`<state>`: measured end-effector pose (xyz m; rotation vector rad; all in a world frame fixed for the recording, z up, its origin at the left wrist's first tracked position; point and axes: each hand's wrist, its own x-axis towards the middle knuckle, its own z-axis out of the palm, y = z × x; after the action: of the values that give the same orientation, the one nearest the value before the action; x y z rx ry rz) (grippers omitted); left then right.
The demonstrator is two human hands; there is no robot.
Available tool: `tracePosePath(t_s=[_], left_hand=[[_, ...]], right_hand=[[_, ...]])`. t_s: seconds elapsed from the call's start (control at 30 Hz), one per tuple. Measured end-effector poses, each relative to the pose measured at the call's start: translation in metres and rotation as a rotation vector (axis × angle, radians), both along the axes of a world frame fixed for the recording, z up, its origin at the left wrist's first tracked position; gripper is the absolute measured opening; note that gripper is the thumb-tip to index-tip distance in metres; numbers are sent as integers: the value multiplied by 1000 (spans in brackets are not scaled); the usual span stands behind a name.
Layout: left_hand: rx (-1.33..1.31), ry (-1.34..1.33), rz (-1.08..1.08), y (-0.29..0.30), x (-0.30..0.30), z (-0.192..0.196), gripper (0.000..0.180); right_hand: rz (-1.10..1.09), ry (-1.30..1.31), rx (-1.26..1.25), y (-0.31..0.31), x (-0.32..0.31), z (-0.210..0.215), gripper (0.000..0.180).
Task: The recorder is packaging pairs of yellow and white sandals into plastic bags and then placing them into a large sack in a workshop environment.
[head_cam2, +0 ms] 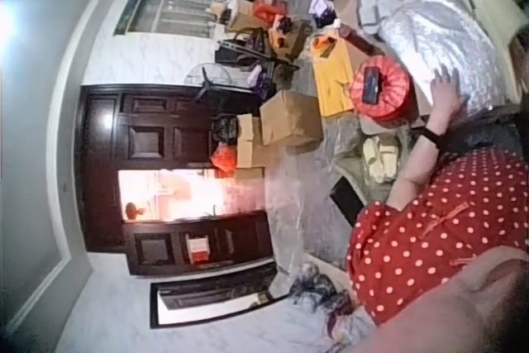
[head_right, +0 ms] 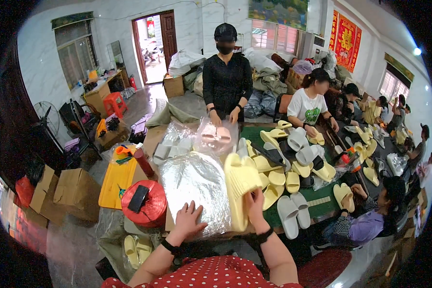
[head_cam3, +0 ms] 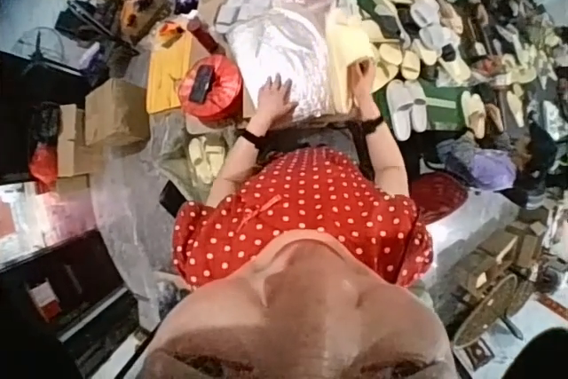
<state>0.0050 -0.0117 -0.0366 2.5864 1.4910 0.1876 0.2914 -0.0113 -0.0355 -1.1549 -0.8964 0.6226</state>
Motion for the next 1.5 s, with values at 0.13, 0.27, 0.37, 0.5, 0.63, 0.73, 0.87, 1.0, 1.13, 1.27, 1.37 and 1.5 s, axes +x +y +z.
tracePosePath(t_s=[0.13, 0.27, 0.37, 0.5, 0.63, 0.73, 0.87, 1.0, 1.13, 1.27, 1.37, 1.5], left_hand=[[-29, 9, 2, 1, -6, 15, 77], [70, -65, -34, 0, -11, 2, 80], [44, -140, -47, -6, -10, 8, 83], [-23, -229, -105, -13, -22, 3, 89], [51, -264, -143, -19, -29, -16, 72], [47, -321, -139, -20, -31, -18, 58], [17, -415, -59, -7, -25, -11, 36], [-113, -722, 168, 5, -19, 12, 26], [-239, -810, 288, 14, -13, 29, 28], [-254, -800, 355, 10, -9, 20, 22], [-212, -665, 240, 6, -10, 18, 24], [-63, -645, 162, -1, -8, 9, 26]], right_hand=[[7, -103, -154, -70, 27, -6, 22], [-46, -187, -217, -107, 31, 0, 23], [-65, -135, -223, -115, 43, -11, 24], [-34, -129, -256, -118, 43, 0, 25], [-15, -174, -296, -117, 30, 25, 25], [-1, -244, -292, -116, 26, 32, 28], [3, -205, -292, -112, 28, 29, 29], [-45, -261, -217, -117, 24, 60, 24], [31, -143, -152, -129, 15, 66, 32], [165, -397, -96, -138, -6, 80, 38], [144, -583, -278, -146, -17, 86, 38], [105, -577, -359, -152, -16, 73, 37]])
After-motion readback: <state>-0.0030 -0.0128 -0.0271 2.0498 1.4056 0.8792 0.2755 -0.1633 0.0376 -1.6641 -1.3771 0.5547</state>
